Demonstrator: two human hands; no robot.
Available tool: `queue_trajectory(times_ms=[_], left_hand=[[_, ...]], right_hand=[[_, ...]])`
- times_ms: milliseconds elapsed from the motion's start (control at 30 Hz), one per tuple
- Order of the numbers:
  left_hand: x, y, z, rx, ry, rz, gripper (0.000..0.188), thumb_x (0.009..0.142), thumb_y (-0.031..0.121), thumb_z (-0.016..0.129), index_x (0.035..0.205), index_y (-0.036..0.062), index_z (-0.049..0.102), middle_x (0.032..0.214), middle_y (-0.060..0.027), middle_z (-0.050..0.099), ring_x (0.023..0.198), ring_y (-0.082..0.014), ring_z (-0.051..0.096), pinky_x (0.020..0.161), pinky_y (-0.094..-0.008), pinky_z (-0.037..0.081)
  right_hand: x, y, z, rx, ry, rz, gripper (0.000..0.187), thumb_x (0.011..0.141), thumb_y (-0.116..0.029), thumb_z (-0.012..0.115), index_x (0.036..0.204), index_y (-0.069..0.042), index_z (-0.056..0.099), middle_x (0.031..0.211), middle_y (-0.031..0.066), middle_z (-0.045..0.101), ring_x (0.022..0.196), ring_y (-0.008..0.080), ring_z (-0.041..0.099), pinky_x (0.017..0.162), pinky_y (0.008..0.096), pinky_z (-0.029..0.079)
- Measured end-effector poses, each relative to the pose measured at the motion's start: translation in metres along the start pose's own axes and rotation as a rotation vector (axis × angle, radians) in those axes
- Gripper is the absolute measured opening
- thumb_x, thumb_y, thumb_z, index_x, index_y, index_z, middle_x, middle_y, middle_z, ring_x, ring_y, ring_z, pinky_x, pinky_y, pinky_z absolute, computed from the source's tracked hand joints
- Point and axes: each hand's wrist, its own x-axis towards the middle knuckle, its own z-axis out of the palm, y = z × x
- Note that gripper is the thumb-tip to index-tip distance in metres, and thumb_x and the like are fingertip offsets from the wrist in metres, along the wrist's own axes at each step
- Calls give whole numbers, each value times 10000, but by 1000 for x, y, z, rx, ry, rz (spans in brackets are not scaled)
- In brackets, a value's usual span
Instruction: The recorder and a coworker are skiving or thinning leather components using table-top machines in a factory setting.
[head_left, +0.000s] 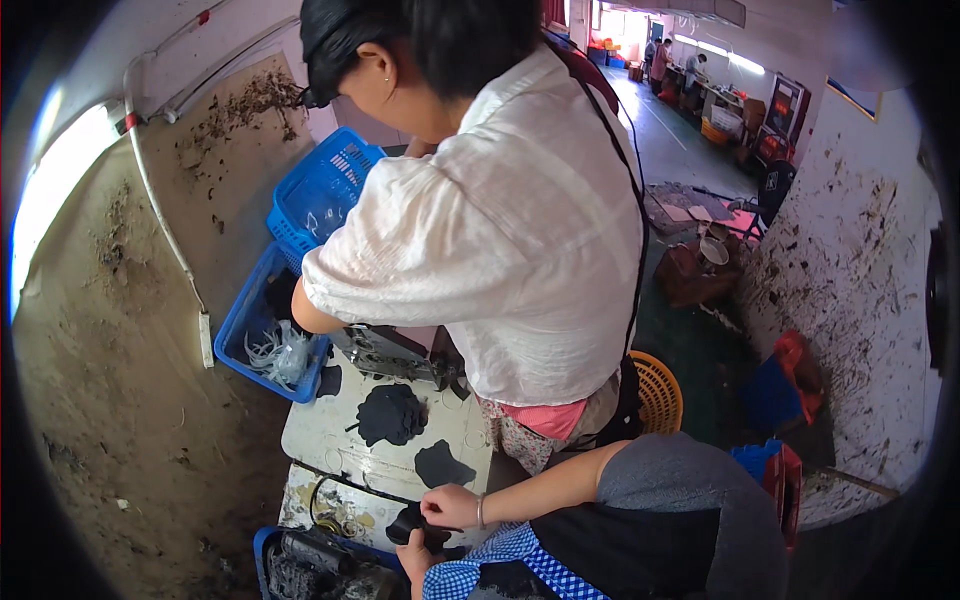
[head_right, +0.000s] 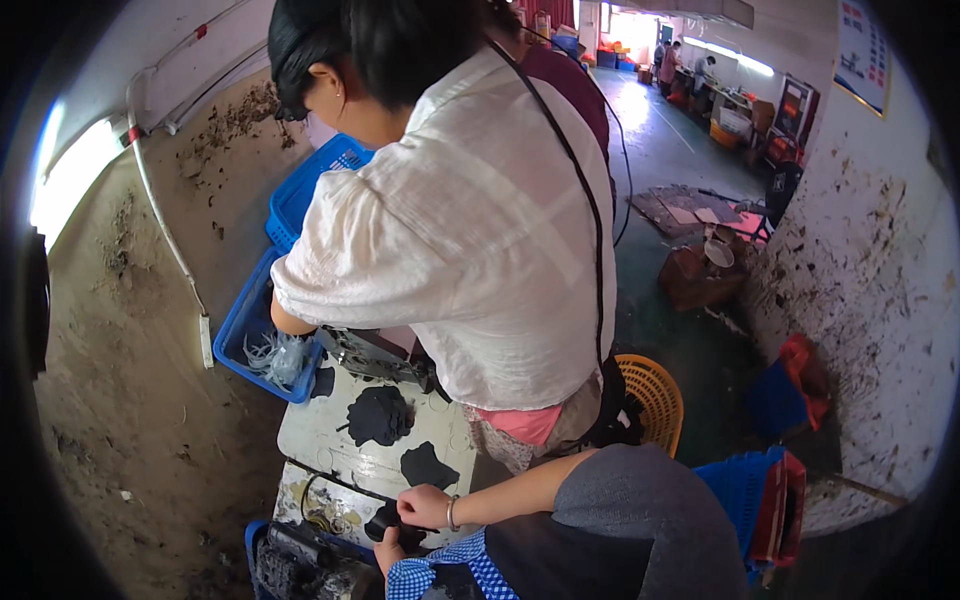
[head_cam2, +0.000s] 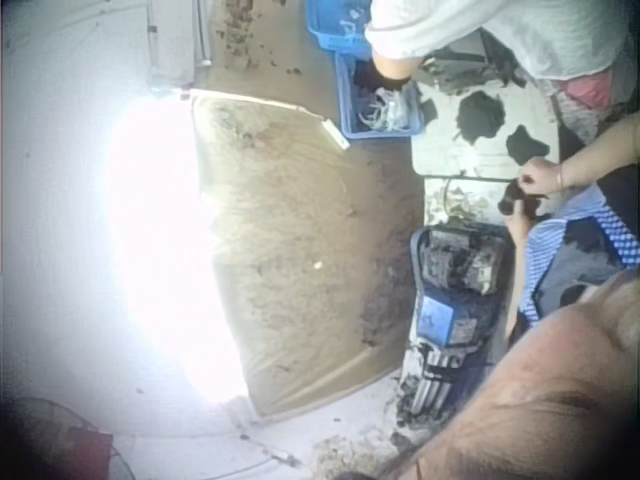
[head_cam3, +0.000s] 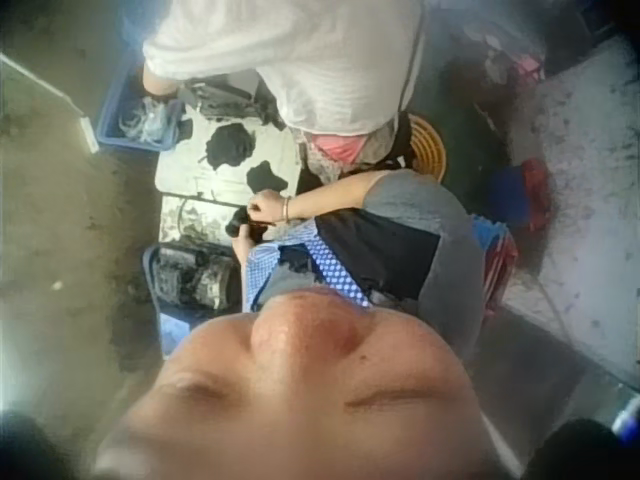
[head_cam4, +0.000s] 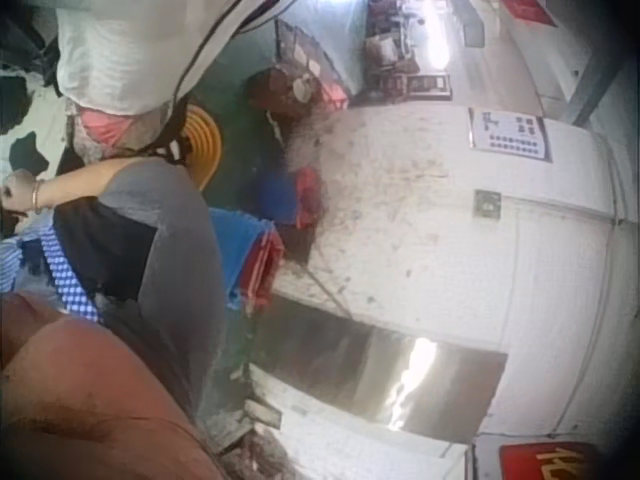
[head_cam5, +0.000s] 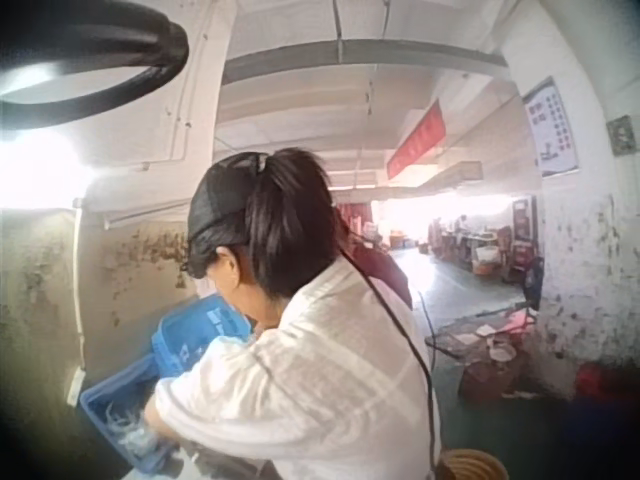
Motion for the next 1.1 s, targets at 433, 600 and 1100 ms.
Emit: queue_trajectory(times_ms=[433,600,1100], left_hand=[[-14,29,-15,-269,-99,165,337,785,-30,507,1122,-9,512,1002,-84,596,870,-194,604,767,-339,505],[-32,26,-6,-202,-102,94,340,794,-13,531,1133,-9,519,1050,-92,604,921,-197,609,790,-333,510],[-30,18,2,-159,-118,27,310,811,2,625,1114,0,563,1020,-89,627,888,-170,617,767,-303,520]], right_hand=[[37,68,-50,-677,-299,-145,164,783,-147,599,900,-34,573,961,114,584,924,297,550,790,395,438],[22,-4,-31,939,-411,925,292,852,-342,636,902,-59,587,820,-5,578,754,72,548,647,200,444],[2,-32,-33,809,-450,707,234,758,3,689,972,39,602,921,98,643,824,135,622,753,256,507]])
